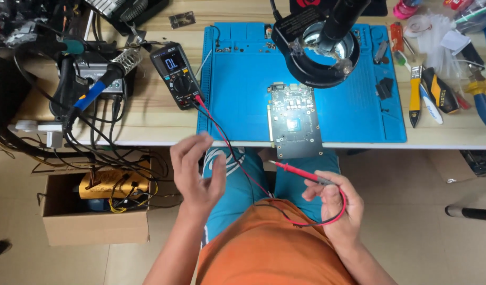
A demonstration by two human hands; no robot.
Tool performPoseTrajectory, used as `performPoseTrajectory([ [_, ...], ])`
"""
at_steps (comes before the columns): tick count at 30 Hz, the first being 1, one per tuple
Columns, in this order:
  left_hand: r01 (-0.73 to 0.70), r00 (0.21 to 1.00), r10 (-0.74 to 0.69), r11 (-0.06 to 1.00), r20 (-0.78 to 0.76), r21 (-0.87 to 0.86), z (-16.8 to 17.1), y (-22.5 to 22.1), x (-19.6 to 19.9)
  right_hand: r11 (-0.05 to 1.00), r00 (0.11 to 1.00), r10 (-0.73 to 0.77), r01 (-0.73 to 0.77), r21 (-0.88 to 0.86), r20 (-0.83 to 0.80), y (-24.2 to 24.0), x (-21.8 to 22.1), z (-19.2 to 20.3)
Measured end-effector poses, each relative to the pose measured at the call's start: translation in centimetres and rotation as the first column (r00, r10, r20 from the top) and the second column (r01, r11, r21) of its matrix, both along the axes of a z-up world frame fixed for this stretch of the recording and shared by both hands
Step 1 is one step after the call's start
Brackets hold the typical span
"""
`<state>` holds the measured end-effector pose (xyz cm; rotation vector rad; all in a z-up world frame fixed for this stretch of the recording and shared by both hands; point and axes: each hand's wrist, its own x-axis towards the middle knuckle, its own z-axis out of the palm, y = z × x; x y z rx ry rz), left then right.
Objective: Using a digital multimeter to test electrical components and traces on a graphics card circuit board at a repair station.
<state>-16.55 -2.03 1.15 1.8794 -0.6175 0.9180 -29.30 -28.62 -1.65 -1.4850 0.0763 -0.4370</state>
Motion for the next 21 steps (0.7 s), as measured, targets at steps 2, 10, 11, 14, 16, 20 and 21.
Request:
performPoseTrajectory([
  [2,0.116,0.993,-0.115,0.986,-0.009,0.124,1.4,-0.1,-1.2,0.995,1.000,0.015,-0.012,-0.095,0.024,0.2,-0.2,0.1],
  [10,0.543,0.840,-0.487,0.741,-0.240,0.394,0.3,-2.6,-5.3,0.986,0.996,0.075,-0.068,-0.152,0.042,1.5,-0.9,0.3],
  [11,0.529,0.847,-0.501,0.759,-0.179,0.380,0.3,-2.6,-5.3,0.981,0.988,0.131,-0.118,-0.152,0.076,1.6,-0.7,0.7],
  [14,0.507,0.855,-0.506,0.772,-0.111,0.384,0.5,-2.5,-5.0,0.960,0.965,0.242,-0.225,-0.166,0.096,1.3,-0.7,1.8],
  [16,0.495,0.860,-0.499,0.769,-0.106,0.405,0.2,-2.3,-4.7,0.944,0.950,0.299,-0.281,-0.175,0.085,0.9,-0.9,1.9],
  [20,0.500,0.860,-0.487,0.742,-0.153,0.447,-0.7,-1.9,-4.6,0.865,0.872,0.488,-0.488,-0.117,-0.031,0.3,-2.3,0.3],
  [21,0.498,0.860,-0.485,0.735,-0.156,0.461,-0.7,-1.7,-4.6,0.858,0.861,0.496,-0.506,-0.087,-0.112,0.1,-2.8,-0.4],
])
